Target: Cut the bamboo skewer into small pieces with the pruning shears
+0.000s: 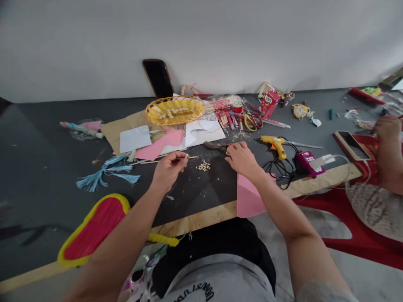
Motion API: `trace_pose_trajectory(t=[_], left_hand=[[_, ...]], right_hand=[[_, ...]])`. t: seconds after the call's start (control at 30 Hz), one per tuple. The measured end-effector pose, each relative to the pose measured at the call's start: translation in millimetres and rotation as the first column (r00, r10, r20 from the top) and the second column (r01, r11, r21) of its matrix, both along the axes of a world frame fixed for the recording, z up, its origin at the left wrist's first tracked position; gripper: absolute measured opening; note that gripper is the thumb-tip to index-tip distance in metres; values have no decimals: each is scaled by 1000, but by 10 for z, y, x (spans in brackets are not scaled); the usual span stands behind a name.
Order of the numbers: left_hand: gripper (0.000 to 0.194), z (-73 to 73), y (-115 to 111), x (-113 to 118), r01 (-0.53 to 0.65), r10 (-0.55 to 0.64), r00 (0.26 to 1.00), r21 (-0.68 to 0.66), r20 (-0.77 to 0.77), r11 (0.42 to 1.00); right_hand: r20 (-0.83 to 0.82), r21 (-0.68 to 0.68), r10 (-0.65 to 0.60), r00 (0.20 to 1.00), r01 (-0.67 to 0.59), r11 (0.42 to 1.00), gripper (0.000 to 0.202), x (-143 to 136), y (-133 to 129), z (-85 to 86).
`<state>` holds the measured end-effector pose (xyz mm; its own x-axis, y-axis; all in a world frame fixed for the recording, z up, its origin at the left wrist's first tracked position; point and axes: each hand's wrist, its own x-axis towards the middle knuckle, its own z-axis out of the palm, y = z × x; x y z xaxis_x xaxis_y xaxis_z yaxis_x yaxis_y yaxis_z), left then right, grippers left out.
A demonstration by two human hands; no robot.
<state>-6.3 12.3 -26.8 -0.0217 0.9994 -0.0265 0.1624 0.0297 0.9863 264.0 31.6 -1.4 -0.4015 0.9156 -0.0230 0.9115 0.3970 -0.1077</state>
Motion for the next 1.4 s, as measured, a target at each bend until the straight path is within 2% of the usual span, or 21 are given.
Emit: trace_pose_trajectory(t=[0.17,0.23,0.33,0.4,0.5,0.57,0.63,0.67,0.7,0.8,0.87,0.93,1.03,1.1,1.13,1.2,1.27,1.3,1.33,1.4], left_hand=[[30,36,4,-6,-13,10,996,42,87,999],[32,42,-3,-10,-10,4,995,61,100,998],[36,42,-24,-6,-1,-7,994,70,113,998],[36,34,-36,2,12,-17,993,49,117,999],[31,18,-43,13,6,-8,993,15,117,1000],[29,22,-48,20,2,-3,990,5,143,1000],[30,39,-57,32,23,-18,981,-26,192,999],[31,50,-63,38,42,-31,975,-44,221,998],[33,62,-69,45,61,-43,967,-62,251,996],[38,84,-80,59,86,-51,946,-94,320,992],[39,88,-79,59,75,-36,938,-103,344,992],[41,88,-73,54,59,-13,929,-112,371,992],[45,91,-63,45,35,26,908,-136,418,990],[44,101,-63,43,36,32,897,-144,440,989],[43,108,-67,43,37,34,893,-150,448,988],[42,124,-77,48,37,43,887,-164,459,986],[42,138,-89,58,36,51,883,-175,467,984],[43,144,-95,63,38,51,881,-178,470,983],[43,149,-99,68,40,51,879,-179,474,983],[44,157,-106,76,43,49,875,-176,482,983]], right_hand=[[18,69,-123,992,121,990,28,-32,31,-23],[54,54,-160,986,157,986,32,-35,62,-23],[77,-4,-88,993,89,996,28,4,103,-61],[61,16,-33,998,33,999,24,63,126,-109],[-64,77,-35,997,39,996,26,172,168,-157],[-259,83,-73,963,98,992,25,221,197,-131],[-511,10,-170,843,203,979,29,214,209,-56],[-637,-73,-231,735,241,968,31,185,204,-8],[-751,-167,-288,595,251,954,32,140,191,39],[-905,-365,-377,197,96,926,37,-56,118,130],[-906,-424,-423,26,-62,903,38,-181,62,124],[-907,-401,-416,-59,-179,899,35,-256,20,73],[-926,-354,-376,-13,-305,884,37,-263,-19,-22],[-958,-286,-266,107,-277,917,34,-231,-40,-63],[-963,-225,-182,200,-222,949,31,-216,-49,-73],[-890,-44,6,455,-100,994,24,-204,-65,-82],[-678,153,146,721,-56,987,20,-222,-82,-83],[-545,218,181,819,-70,974,19,-243,-91,-83],[-417,248,199,887,-100,964,20,-269,-102,-83],[-227,240,205,952,-150,959,24,-325,-129,-85]])
